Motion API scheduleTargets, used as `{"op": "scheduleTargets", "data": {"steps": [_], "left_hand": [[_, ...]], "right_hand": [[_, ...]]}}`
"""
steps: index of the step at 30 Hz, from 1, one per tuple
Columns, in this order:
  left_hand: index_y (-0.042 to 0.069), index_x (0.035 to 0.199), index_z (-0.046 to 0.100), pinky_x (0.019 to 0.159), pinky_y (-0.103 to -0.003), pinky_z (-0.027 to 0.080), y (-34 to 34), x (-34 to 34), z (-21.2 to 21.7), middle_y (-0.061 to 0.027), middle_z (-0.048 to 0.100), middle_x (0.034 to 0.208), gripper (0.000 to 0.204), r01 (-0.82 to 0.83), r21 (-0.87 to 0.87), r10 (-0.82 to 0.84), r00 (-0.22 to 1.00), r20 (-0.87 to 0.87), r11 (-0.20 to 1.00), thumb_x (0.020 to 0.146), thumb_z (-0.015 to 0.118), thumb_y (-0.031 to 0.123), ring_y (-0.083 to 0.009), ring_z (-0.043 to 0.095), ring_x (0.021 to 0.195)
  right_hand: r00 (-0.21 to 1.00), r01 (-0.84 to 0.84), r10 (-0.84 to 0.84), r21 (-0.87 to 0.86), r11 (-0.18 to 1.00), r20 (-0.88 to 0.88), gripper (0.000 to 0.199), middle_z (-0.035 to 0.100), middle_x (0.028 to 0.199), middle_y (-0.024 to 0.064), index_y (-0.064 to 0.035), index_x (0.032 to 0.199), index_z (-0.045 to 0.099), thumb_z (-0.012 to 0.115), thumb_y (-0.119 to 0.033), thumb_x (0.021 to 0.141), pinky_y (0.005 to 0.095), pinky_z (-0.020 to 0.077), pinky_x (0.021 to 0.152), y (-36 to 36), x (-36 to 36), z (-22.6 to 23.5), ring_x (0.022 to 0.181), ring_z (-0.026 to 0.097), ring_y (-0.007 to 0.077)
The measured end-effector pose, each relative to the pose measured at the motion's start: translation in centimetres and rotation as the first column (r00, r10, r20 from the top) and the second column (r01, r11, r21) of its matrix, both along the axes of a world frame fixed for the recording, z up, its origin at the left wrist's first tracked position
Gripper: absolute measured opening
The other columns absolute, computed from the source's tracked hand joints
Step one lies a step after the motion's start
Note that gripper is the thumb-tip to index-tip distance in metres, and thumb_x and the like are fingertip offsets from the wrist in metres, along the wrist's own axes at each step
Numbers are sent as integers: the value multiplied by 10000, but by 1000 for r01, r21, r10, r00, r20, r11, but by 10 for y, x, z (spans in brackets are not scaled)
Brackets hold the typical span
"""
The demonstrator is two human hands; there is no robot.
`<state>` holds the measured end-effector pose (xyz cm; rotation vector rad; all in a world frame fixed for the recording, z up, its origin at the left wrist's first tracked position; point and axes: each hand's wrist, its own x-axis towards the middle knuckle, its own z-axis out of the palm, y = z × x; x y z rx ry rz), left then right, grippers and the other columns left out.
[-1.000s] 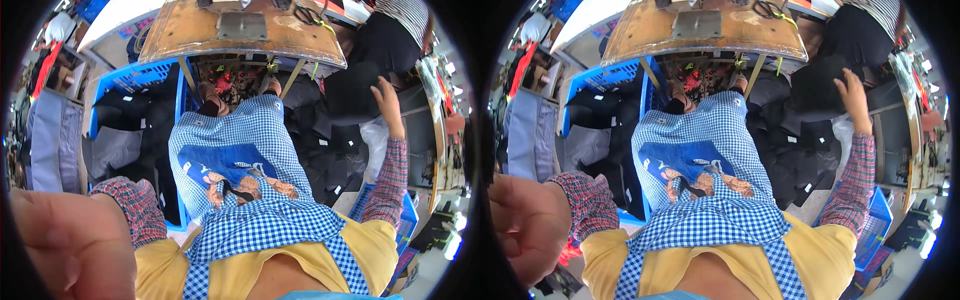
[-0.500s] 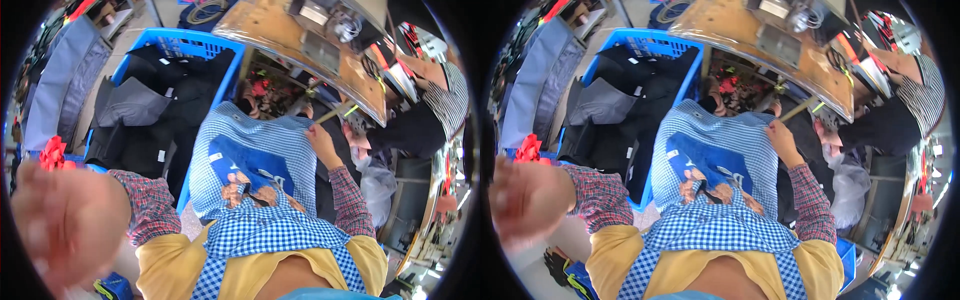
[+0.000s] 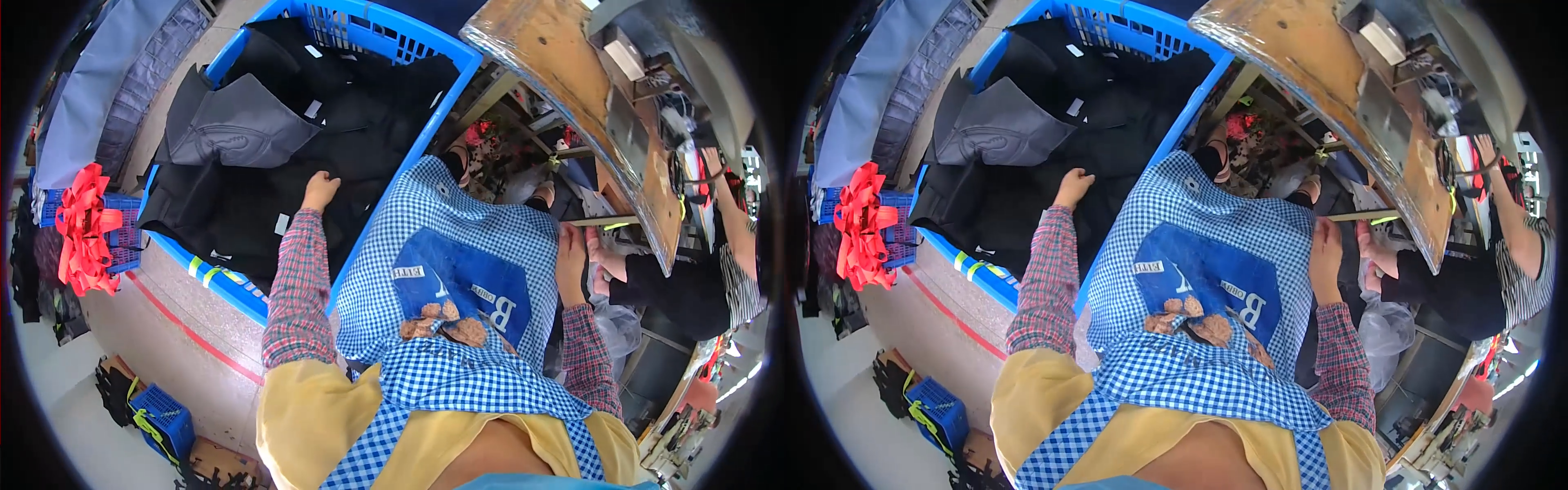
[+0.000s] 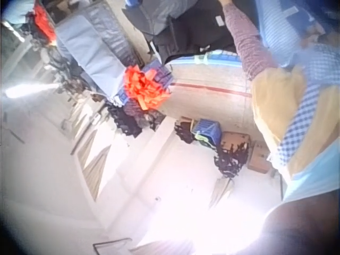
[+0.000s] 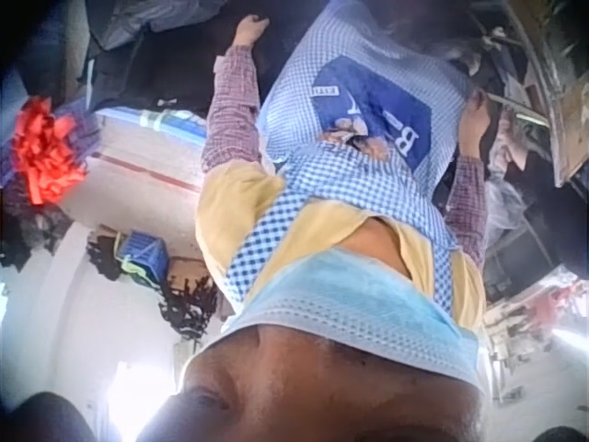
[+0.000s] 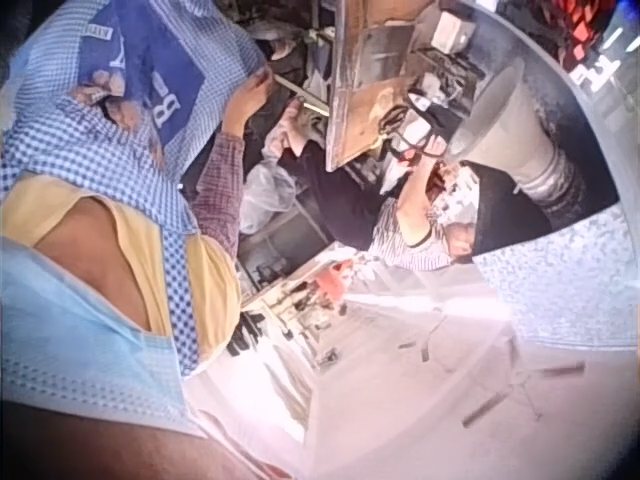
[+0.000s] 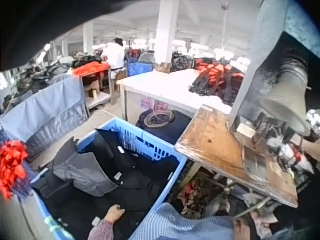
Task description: The person is assembling black fabric pieces by joining them using an industrial sewing machine.
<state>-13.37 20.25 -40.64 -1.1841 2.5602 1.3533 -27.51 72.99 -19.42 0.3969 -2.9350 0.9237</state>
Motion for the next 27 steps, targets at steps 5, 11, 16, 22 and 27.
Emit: {"op": "scheduleTargets", "data": {"steps": [5, 11, 16, 22, 27], "left_hand": [[-65, 1245, 536, 972, -374, 448, -5, -24, -78, -243, 601, 1196, 606, -163, 15, 158, 971, 178, 987, 779, 692, 290, -364, 596, 1087], [21, 1252, 538, 827, -449, 458, 17, -63, -111, -99, 587, 1076, 607, -573, 460, 455, 819, 349, 679, 796, 737, 367, -266, 550, 983], [31, 1330, 469, 840, -460, 458, 8, -80, -106, -128, 545, 1199, 673, -501, 724, 459, 843, 282, 475, 811, 725, 375, -275, 537, 1053], [86, 1420, 397, 915, -566, 448, 13, -102, -87, -177, 372, 1448, 701, -642, 637, 545, 745, 385, 427, 834, 701, 321, -383, 424, 1251], [69, 1440, 342, 896, -572, 464, 38, -85, -99, -180, 290, 1482, 750, -596, 709, 471, 782, 408, 376, 830, 714, 301, -397, 406, 1235]], "right_hand": [[992, 76, -71, -54, 996, 101, 245, 621, 1047, 116, 9, 1124, 580, 454, -144, 979, 309, 443, 900, 0, 7, 0, 993, 592, 209], [966, 174, -128, -197, 965, 226, 234, 607, 1041, 74, 14, 1125, 575, 421, -79, 976, 269, 422, 929, 2, 13, 3, 996, 563, 146], [967, 171, -125, -201, 965, 224, 236, 612, 1047, 73, 18, 1121, 576, 427, -89, 972, 274, 415, 938, 2, 10, 4, 999, 561, 151], [977, 147, -116, -168, 975, 180, 226, 629, 1017, 86, 20, 1086, 592, 435, -85, 960, 280, 424, 916, 0, 8, 5, 979, 575, 165], [970, 199, -162, -207, 958, 182, 223, 635, 1005, 88, 15, 1065, 595, 422, -72, 956, 273, 426, 899, 8, 11, 1, 963, 579, 162]]}}
